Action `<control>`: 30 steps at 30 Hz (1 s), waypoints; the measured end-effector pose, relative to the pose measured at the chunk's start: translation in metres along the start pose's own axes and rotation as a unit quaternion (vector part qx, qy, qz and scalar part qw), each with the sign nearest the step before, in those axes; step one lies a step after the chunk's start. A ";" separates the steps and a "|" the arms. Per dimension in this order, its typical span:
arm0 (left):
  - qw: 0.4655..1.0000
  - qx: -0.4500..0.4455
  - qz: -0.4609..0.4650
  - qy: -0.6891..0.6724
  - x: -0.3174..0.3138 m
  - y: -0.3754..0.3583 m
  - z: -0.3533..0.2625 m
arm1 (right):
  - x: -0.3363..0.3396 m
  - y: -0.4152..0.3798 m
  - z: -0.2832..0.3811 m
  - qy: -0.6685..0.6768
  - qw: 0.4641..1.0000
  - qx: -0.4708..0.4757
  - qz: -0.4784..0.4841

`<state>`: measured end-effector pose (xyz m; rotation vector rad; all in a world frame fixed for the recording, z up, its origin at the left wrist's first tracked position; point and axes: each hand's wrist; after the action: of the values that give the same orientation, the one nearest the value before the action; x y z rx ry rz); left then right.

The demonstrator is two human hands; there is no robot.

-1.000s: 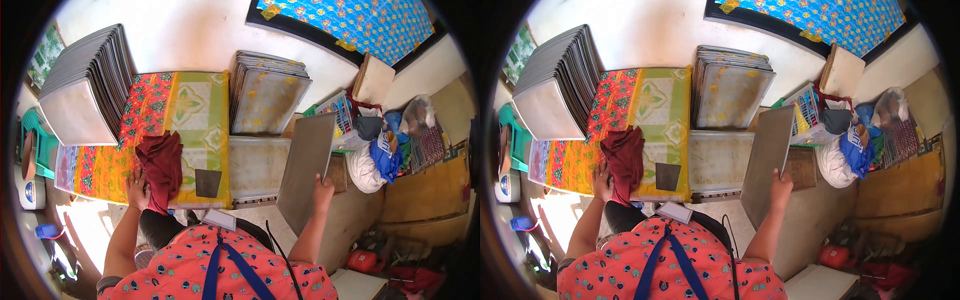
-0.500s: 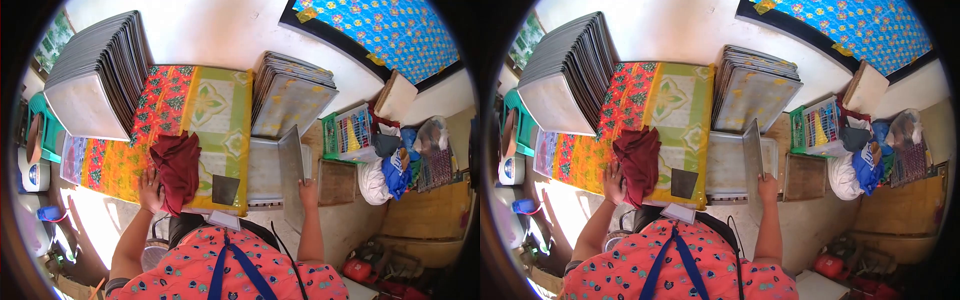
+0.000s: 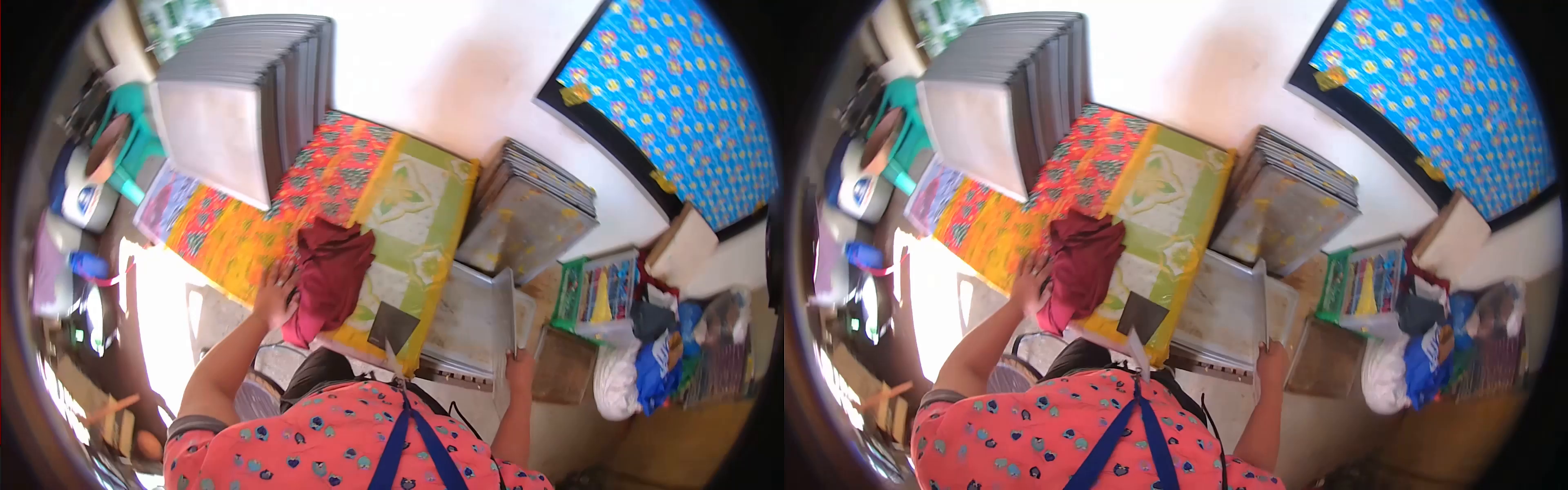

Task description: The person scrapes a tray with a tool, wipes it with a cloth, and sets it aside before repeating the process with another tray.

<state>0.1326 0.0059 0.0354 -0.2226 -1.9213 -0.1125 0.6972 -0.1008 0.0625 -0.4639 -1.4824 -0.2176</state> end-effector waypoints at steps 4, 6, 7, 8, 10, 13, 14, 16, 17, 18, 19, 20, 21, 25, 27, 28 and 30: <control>0.931 0.230 -0.276 -0.059 -0.045 -0.057 -0.054 | -0.002 0.020 -0.024 0.009 0.998 0.055 -0.018; 0.872 0.327 -0.328 -0.158 -0.080 -0.099 -0.097 | 0.003 0.023 -0.039 0.047 0.996 0.078 -0.020; 0.875 0.340 -0.296 -0.178 -0.098 -0.127 -0.122 | 0.008 0.026 -0.046 0.065 0.994 0.089 -0.022; 0.898 0.327 -0.240 -0.170 -0.115 -0.160 -0.149 | 0.009 0.032 -0.055 0.063 0.992 0.103 -0.029; 0.939 0.304 0.019 -0.161 -0.144 -0.220 -0.189 | -0.008 0.059 -0.082 0.063 0.988 0.132 -0.046; 0.875 0.207 0.295 -0.324 -0.214 -0.281 -0.174 | 0.007 0.069 -0.089 0.075 0.979 0.184 -0.046; 0.840 0.243 0.261 -0.408 -0.201 -0.294 -0.177 | 0.009 0.075 -0.089 0.071 0.982 0.172 -0.043; 0.793 0.290 0.258 -0.469 -0.180 -0.318 -0.183 | 0.013 0.085 -0.094 0.062 0.988 0.135 -0.035; 0.780 0.309 0.245 -0.486 -0.177 -0.328 -0.191 | 0.017 0.090 -0.098 0.066 0.987 0.139 -0.052; 0.768 0.324 0.234 -0.501 -0.168 -0.338 -0.201 | 0.028 0.093 -0.102 0.072 0.985 0.139 -0.070; 0.757 0.337 0.224 -0.513 -0.160 -0.345 -0.206 | 0.044 0.088 -0.102 0.080 0.983 0.135 -0.090; 0.758 0.331 0.238 -0.510 -0.139 -0.342 -0.214 | 0.059 0.078 -0.101 0.093 0.979 0.149 -0.107; 0.716 0.396 0.258 -0.514 -0.099 -0.341 -0.233 | 0.076 0.065 -0.097 0.105 0.973 0.162 -0.125; 0.556 0.582 0.359 -0.474 -0.141 -0.365 -0.202 | 0.133 0.034 -0.102 0.236 0.931 0.232 -0.153; 0.662 0.545 0.381 -0.346 -0.166 -0.375 -0.191 | 0.158 0.017 -0.101 0.282 0.914 0.213 -0.200; 0.739 0.498 0.382 -0.246 -0.172 -0.378 -0.190 | 0.166 0.010 -0.102 0.302 0.905 0.202 -0.222; 0.860 0.405 0.298 -0.092 -0.172 -0.388 -0.194 | 0.177 0.002 -0.108 0.311 0.901 0.136 -0.270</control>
<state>0.2880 -0.4268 -0.0455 -0.2457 -1.8333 1.1473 0.8113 -0.1198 0.2345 0.2496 -0.9502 -0.5342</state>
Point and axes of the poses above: each hand's wrist, its own y-axis towards the middle knuckle, its own x-axis out of the back of the hand, z = x × y, and after that the axes turned 11 degrees about -y, right-handed
